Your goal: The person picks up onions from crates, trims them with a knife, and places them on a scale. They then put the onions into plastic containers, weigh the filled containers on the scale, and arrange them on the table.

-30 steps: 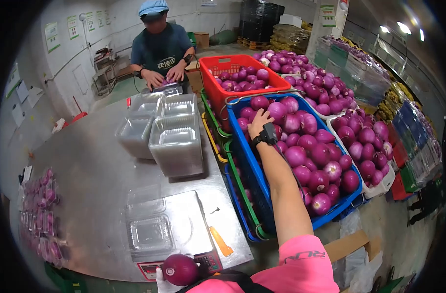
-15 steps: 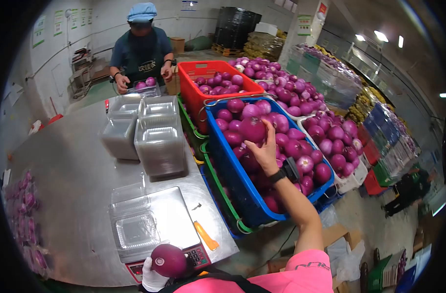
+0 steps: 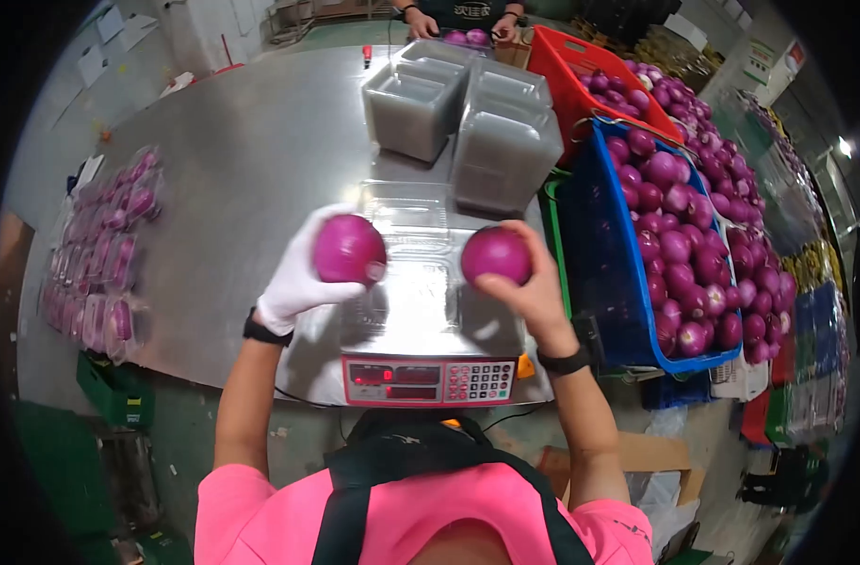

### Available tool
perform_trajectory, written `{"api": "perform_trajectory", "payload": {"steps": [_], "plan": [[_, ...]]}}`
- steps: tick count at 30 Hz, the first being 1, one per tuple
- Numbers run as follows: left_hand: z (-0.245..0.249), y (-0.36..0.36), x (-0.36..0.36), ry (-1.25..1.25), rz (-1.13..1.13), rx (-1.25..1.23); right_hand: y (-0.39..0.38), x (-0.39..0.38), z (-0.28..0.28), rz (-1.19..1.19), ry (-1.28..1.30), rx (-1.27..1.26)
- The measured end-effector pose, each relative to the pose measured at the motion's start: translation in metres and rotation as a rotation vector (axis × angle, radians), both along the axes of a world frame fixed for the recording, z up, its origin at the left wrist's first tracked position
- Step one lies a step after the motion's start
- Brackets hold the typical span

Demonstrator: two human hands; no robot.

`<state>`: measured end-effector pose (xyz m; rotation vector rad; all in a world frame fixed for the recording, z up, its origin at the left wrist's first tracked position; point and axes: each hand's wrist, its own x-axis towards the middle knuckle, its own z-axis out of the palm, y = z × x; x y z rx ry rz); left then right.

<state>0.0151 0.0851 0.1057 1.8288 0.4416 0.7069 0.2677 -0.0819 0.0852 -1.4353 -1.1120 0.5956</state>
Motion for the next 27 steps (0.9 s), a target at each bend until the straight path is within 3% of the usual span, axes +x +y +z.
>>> {"api": "perform_trajectory", "payload": {"steps": [2, 4, 6, 9, 10, 12, 13, 14, 16, 19, 20, 22, 23, 24, 25, 26, 27], "plan": [[-0.005, 0.003, 0.008, 0.109, -0.147, -0.152, 0.024, -0.025, -0.013, -0.029, -0.515, 0.048], [-0.024, 0.007, 0.014, 0.226, -0.156, 0.247, 0.041, -0.041, -0.027, -0.022, -0.621, -0.002], [-0.04, 0.006, 0.017, 0.373, -0.189, 0.393, 0.048, -0.045, -0.033, 0.035, -0.794, -0.123], [-0.055, 0.0, 0.009, 0.331, -0.234, 0.294, 0.042, -0.045, -0.036, 0.108, -0.976, -0.19], [-0.057, -0.001, 0.005, 0.255, -0.241, 0.273, 0.035, -0.039, -0.04, 0.044, -0.845, -0.117], [-0.058, 0.001, 0.01, -0.003, -0.011, -0.137, 0.02, -0.021, -0.057, -0.08, -0.58, 0.025], [-0.048, 0.001, 0.018, 0.046, 0.243, -0.423, 0.014, -0.01, -0.066, -0.195, -0.662, -0.006], [-0.067, 0.023, 0.023, 0.063, 0.324, -0.578, 0.007, -0.009, -0.081, -0.183, -0.524, -0.073], [-0.099, 0.067, 0.037, 0.056, 0.182, -0.83, -0.005, -0.011, -0.097, -0.17, -0.247, -0.19], [-0.071, 0.057, 0.04, -0.372, 0.11, -0.723, -0.02, -0.013, -0.078, -0.253, 0.376, -0.293], [-0.061, 0.042, 0.033, -0.429, 0.177, -0.63, -0.027, -0.013, -0.081, -0.173, 0.457, -0.299], [-0.059, 0.018, 0.005, -0.173, 0.164, -0.237, -0.036, -0.017, -0.089, 0.041, 0.618, -0.314], [-0.058, -0.008, -0.002, 0.035, 0.266, -0.131, -0.042, -0.023, -0.115, 0.049, 0.172, -0.219], [-0.057, -0.038, -0.002, 0.246, 0.398, -0.032, -0.038, -0.032, -0.122, 0.032, 0.162, -0.227], [-0.069, -0.054, -0.006, 0.212, 0.509, -0.011, -0.035, -0.042, -0.13, 0.015, 0.152, -0.235], [-0.082, -0.071, -0.01, 0.178, 0.62, 0.009, -0.036, -0.052, -0.106, -0.031, 0.55, -0.442], [-0.091, -0.078, -0.018, 0.325, 0.556, -0.119, -0.041, -0.05, -0.102, 0.046, 0.574, -0.456]]}}
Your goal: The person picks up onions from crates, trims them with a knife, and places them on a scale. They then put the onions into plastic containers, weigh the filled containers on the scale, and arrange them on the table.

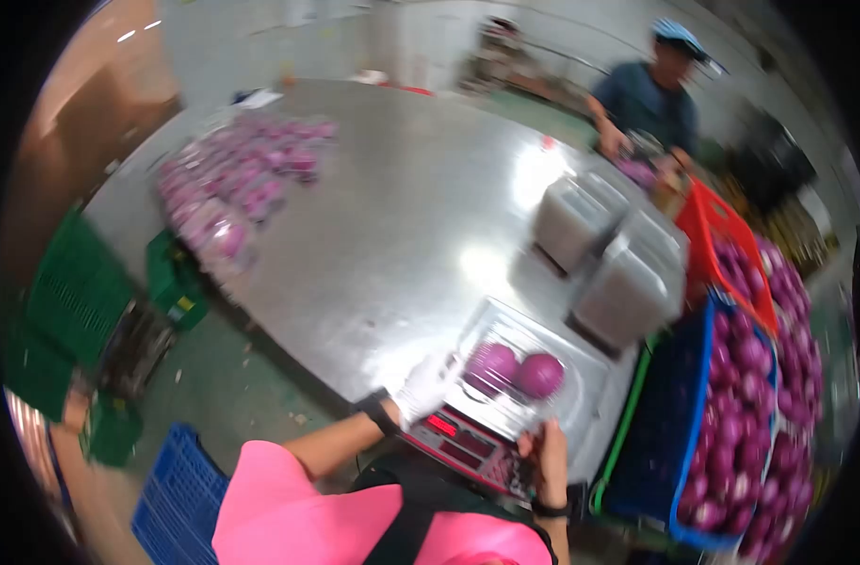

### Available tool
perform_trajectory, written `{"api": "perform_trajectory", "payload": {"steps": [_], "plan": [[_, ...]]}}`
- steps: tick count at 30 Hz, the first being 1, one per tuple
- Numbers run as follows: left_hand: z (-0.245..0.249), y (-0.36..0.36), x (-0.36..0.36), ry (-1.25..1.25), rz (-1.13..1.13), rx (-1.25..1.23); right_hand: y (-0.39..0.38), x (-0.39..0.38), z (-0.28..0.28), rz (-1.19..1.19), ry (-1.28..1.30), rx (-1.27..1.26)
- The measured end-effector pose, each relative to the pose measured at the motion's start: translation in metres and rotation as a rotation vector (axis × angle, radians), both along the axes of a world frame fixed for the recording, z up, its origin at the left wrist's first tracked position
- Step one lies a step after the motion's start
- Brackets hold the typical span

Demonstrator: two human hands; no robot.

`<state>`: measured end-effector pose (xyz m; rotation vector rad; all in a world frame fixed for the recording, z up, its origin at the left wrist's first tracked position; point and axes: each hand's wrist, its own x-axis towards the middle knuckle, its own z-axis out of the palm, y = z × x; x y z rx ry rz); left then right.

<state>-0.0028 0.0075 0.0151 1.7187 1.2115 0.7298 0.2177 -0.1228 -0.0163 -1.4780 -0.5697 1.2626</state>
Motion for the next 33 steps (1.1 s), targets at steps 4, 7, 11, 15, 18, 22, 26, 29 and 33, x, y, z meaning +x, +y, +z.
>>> {"api": "perform_trajectory", "payload": {"steps": [4, 7, 11, 15, 18, 22, 26, 29, 33], "plan": [[-0.022, -0.002, -0.005, -0.104, -0.084, -0.198, -0.003, -0.005, 0.021, 0.037, 0.155, -0.018], [-0.024, 0.004, -0.004, -0.386, -0.107, -0.436, 0.001, -0.007, 0.014, -0.02, 0.189, 0.125], [-0.022, -0.006, -0.015, -0.603, 0.056, -0.467, 0.026, -0.018, 0.016, -0.06, 0.265, 0.206], [0.019, -0.019, -0.064, -0.61, 0.3, -0.446, 0.06, -0.056, 0.013, 0.103, 0.393, 0.133], [-0.031, -0.004, -0.113, -0.431, 0.16, -0.387, 0.072, -0.087, 0.03, 0.289, 0.317, -0.007], [-0.038, -0.003, -0.118, -0.486, 0.094, -0.248, 0.073, -0.091, 0.026, 0.32, 0.155, -0.093], [-0.018, -0.012, -0.109, -0.492, 0.075, -0.459, 0.066, -0.073, 0.026, 0.275, 0.196, -0.104], [-0.025, -0.003, -0.102, -0.623, 0.08, -0.59, 0.07, -0.077, 0.013, 0.139, 0.125, 0.062], [-0.007, 0.001, -0.111, -0.842, 0.306, -0.378, 0.086, -0.101, 0.042, 0.292, 0.13, 0.092]]}}
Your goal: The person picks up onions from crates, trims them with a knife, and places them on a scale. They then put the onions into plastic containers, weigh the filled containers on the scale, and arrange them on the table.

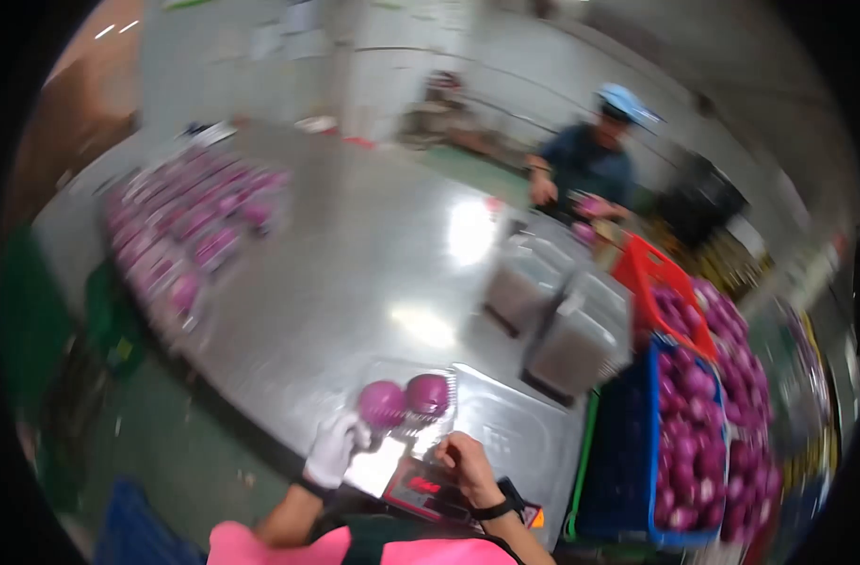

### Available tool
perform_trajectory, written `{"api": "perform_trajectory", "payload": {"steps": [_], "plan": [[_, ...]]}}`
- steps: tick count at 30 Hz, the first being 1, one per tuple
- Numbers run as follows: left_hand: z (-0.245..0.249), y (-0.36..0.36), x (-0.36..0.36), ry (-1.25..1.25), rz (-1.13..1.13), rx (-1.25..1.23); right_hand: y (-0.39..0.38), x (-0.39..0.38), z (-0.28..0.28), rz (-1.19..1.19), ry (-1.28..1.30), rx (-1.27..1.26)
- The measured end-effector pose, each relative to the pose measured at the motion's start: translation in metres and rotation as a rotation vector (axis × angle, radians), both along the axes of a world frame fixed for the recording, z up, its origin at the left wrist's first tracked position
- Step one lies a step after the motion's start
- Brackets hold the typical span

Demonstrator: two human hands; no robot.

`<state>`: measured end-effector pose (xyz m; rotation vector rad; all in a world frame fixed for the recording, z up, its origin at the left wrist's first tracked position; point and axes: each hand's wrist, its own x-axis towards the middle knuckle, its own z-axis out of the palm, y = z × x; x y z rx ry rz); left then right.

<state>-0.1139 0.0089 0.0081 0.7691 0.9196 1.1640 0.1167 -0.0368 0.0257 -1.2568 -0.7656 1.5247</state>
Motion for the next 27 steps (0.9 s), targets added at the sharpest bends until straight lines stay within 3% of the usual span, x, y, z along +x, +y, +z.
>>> {"api": "perform_trajectory", "payload": {"steps": [2, 3, 5, 12, 14, 16, 18, 20, 22, 25, 27], "plan": [[-0.006, 0.011, -0.019, 0.102, 0.216, 0.189, -0.001, -0.013, 0.012, 0.167, 0.064, 0.004], [-0.013, 0.018, -0.038, -0.223, 0.249, 0.009, -0.002, -0.008, 0.006, 0.184, 0.095, -0.007], [-0.02, 0.03, -0.075, -0.252, 0.436, -0.086, -0.004, 0.008, -0.016, 0.128, 0.102, 0.064], [-0.082, 0.133, -0.22, -0.084, 0.976, 0.222, -0.01, 0.031, -0.014, 0.034, 0.209, -0.106], [-0.12, 0.162, -0.269, -0.02, 0.97, 0.305, -0.019, 0.037, -0.011, 0.01, 0.177, -0.116], [-0.132, 0.17, -0.285, -0.318, 0.999, -0.049, -0.026, 0.039, -0.01, -0.014, 0.173, -0.109], [-0.116, 0.182, -0.25, -0.42, 0.988, -0.256, -0.04, 0.046, -0.008, -0.094, 0.121, -0.118], [-0.082, 0.209, -0.175, -0.386, 0.645, -0.286, -0.05, 0.052, -0.003, -0.157, 0.097, -0.127], [-0.028, 0.22, -0.063, -0.296, 0.138, -0.097, -0.061, 0.066, 0.003, -0.191, 0.037, -0.114], [0.068, 0.187, 0.101, -0.113, -0.44, 0.302, -0.08, 0.081, 0.028, -0.294, -0.077, -0.048], [0.102, 0.17, 0.197, 0.139, -0.547, 0.602, -0.105, 0.1, 0.034, -0.294, -0.181, 0.041]]}}
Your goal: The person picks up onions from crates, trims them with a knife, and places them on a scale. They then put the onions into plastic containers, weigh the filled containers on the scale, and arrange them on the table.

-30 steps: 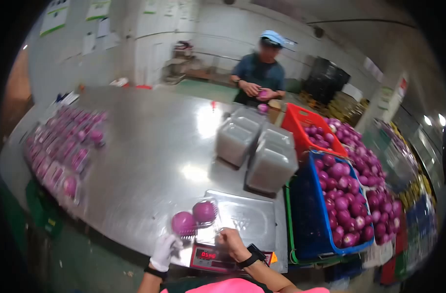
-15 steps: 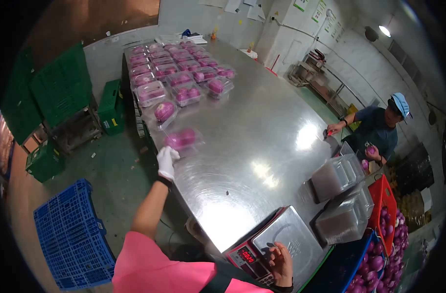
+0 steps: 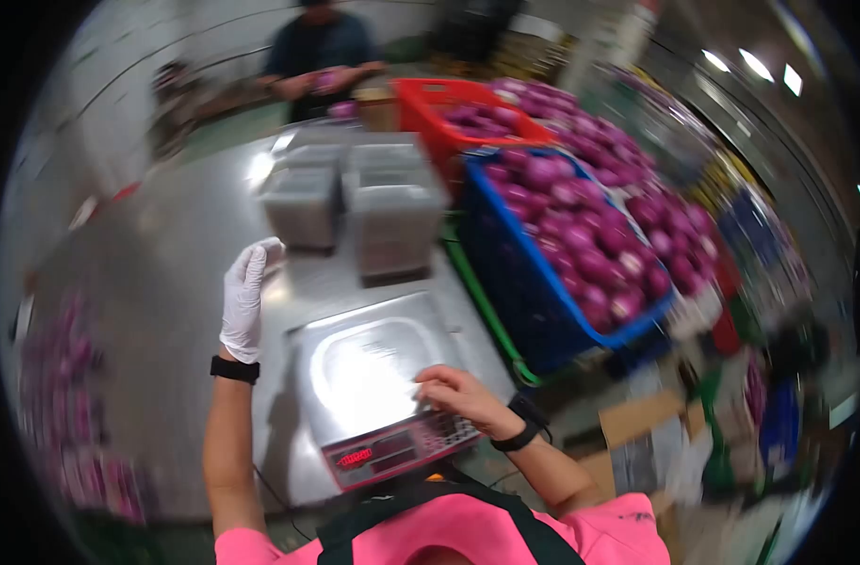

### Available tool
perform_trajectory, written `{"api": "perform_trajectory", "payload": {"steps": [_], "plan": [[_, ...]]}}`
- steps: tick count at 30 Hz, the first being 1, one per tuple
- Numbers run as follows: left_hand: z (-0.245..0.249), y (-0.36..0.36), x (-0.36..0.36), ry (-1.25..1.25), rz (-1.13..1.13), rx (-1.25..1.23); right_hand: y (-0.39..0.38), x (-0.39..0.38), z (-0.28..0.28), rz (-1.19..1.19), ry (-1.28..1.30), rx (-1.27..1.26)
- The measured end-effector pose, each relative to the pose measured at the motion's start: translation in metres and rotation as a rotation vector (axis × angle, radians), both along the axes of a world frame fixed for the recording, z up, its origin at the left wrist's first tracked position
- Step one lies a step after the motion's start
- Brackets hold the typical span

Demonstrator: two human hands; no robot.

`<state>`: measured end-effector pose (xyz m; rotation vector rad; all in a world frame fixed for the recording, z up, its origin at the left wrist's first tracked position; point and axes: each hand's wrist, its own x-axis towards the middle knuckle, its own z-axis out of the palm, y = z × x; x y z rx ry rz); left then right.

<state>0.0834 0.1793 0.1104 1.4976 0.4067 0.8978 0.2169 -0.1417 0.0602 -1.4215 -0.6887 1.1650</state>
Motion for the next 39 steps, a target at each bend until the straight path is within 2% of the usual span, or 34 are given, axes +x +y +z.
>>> {"api": "perform_trajectory", "payload": {"steps": [1, 2, 3, 5, 6, 7, 8, 11, 12, 16, 17, 20, 24, 25, 27, 29, 31, 32, 35, 36, 39], "plan": [[0.009, -0.014, 0.049, 0.063, -0.023, 0.187, -0.015, 0.009, 0.009, -0.001, -0.04, 0.028], [0.007, -0.016, 0.092, 0.046, 0.017, 0.503, -0.035, 0.02, 0.0, -0.052, -0.063, 0.05], [0.001, -0.013, 0.129, 0.059, 0.027, 0.785, -0.053, 0.033, -0.009, -0.08, -0.091, 0.071], [-0.022, -0.004, 0.194, 0.213, 0.13, 1.181, -0.096, 0.057, 0.001, -0.214, -0.142, 0.057], [-0.023, -0.009, 0.213, 0.347, 0.135, 1.269, -0.119, 0.072, 0.008, -0.296, -0.18, 0.046], [-0.018, -0.012, 0.228, 0.517, 0.036, 1.28, -0.143, 0.087, 0.019, -0.374, -0.217, 0.036], [-0.014, -0.014, 0.239, 0.657, 0.033, 1.26, -0.166, 0.101, 0.033, -0.457, -0.292, 0.016], [-0.008, -0.005, 0.253, 0.83, 0.022, 1.512, -0.224, 0.146, 0.056, -0.672, -0.334, 0.046], [-0.005, -0.005, 0.254, 0.815, 0.016, 1.528, -0.238, 0.163, 0.058, -0.731, -0.315, 0.069], [0.023, -0.017, 0.266, 0.981, -0.029, 1.279, -0.25, 0.238, 0.06, -0.81, -0.39, 0.08], [0.022, -0.015, 0.27, 0.97, -0.004, 1.199, -0.247, 0.264, 0.053, -0.77, -0.485, 0.086], [0.005, 0.018, 0.282, 0.939, 0.1, 0.956, -0.234, 0.341, 0.04, -0.782, -1.015, -0.112], [-0.004, 0.022, 0.255, 0.358, 0.433, 0.766, -0.199, 0.405, 0.034, -0.885, -1.567, -0.396], [0.007, 0.004, 0.238, 0.188, 0.518, 0.689, -0.193, 0.415, 0.033, -0.851, -1.568, -0.477], [0.038, -0.046, 0.195, 0.101, 0.605, 0.735, -0.176, 0.428, 0.029, -0.771, -1.566, -0.628], [0.035, -0.077, 0.146, 0.126, 0.642, 1.092, -0.167, 0.44, 0.019, -0.716, -1.598, -0.696], [0.02, -0.126, 0.09, 0.428, 0.475, 1.069, -0.16, 0.445, 0.016, -0.743, -1.581, -0.732], [-0.001, -0.14, 0.068, 0.387, 0.43, 1.077, -0.159, 0.448, 0.013, -0.781, -1.617, -0.717], [-0.05, -0.188, 0.007, 0.677, 0.31, 1.109, -0.161, 0.448, 0.017, -0.822, -1.557, -0.639], [-0.069, -0.196, -0.008, 0.708, 0.285, 1.148, -0.162, 0.446, 0.015, -0.94, -1.465, -0.505], [-0.083, -0.219, -0.026, 0.828, 0.132, 1.111, -0.171, 0.429, 0.025, -0.888, -0.547, 0.285]]}}
